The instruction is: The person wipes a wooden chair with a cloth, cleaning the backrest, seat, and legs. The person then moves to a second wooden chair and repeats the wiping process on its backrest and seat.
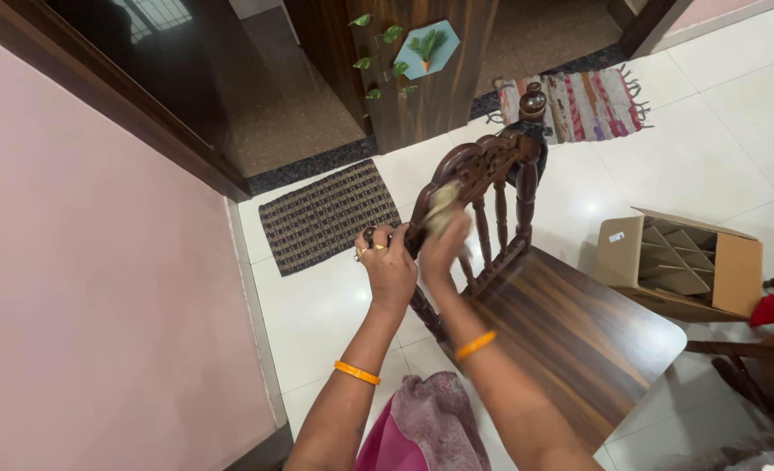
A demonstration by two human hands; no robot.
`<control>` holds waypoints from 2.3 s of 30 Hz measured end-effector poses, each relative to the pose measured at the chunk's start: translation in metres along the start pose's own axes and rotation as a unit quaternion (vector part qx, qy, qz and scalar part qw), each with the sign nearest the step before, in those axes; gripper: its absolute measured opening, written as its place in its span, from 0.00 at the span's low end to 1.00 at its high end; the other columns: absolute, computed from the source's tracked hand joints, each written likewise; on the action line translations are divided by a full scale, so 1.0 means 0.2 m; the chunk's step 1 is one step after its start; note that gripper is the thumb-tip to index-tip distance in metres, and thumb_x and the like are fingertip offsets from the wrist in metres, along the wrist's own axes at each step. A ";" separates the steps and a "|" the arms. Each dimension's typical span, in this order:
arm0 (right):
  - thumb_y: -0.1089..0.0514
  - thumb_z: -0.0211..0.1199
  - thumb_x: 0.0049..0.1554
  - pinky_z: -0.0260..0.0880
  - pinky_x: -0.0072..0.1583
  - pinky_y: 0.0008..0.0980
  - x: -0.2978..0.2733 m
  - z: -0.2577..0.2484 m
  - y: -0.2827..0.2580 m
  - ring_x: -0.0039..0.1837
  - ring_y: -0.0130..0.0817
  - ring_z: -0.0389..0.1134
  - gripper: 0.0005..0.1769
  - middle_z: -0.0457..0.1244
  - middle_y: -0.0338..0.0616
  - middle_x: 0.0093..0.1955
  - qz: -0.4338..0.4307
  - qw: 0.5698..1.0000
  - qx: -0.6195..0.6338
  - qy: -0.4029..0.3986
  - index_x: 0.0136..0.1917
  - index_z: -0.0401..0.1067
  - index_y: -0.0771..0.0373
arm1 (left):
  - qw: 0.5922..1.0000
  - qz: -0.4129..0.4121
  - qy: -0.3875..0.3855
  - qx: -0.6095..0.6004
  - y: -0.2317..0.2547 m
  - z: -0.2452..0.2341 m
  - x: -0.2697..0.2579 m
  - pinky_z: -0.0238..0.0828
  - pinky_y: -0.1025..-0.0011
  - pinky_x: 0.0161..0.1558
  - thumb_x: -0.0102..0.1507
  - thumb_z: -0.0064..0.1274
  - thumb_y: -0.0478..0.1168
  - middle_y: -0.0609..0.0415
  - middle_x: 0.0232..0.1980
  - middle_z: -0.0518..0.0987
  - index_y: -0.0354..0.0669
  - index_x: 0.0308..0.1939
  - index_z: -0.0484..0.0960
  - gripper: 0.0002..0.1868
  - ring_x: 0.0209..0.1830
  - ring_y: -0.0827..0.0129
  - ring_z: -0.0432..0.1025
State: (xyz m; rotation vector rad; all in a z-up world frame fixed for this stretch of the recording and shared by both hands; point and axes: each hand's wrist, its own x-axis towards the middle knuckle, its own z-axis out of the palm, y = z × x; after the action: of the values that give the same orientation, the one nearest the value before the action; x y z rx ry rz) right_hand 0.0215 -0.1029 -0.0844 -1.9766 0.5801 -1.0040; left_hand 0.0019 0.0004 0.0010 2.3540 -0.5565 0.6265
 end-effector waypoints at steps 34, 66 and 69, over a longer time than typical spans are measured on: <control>0.73 0.54 0.48 0.48 0.76 0.54 0.26 -0.05 -0.13 0.73 0.52 0.59 0.28 0.65 0.50 0.61 -0.241 0.957 -0.044 -0.155 0.59 0.77 0.55 | 0.828 -0.149 -0.058 -0.538 -0.11 -0.14 0.06 0.52 0.59 0.76 0.74 0.31 0.58 0.39 0.81 0.58 0.35 0.81 0.44 0.40 0.74 0.56 0.60; 0.69 0.49 0.60 0.69 0.64 0.38 -0.32 -0.15 0.33 0.63 0.44 0.66 0.13 0.63 0.58 0.61 0.303 0.926 0.222 -0.031 0.56 0.69 0.62 | 0.978 -0.058 -0.106 -0.169 -0.01 -0.15 0.08 0.60 0.54 0.65 0.55 0.49 0.21 0.42 0.60 0.67 0.40 0.62 0.78 0.30 0.62 0.48 0.62; 0.71 0.50 0.61 0.66 0.67 0.33 -0.07 -0.22 0.34 0.68 0.39 0.65 0.21 0.62 0.51 0.69 0.251 0.948 0.173 0.093 0.67 0.61 0.61 | 0.979 -0.058 -0.097 -0.169 -0.01 -0.15 0.09 0.60 0.54 0.65 0.55 0.49 0.21 0.40 0.60 0.66 0.40 0.61 0.79 0.30 0.63 0.47 0.61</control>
State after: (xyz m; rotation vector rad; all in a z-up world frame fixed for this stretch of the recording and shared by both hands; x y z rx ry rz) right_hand -0.0250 -0.1521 -0.1312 -1.3383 0.8914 -0.8963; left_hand 0.0075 0.0174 0.0306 2.1157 -0.5588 0.2270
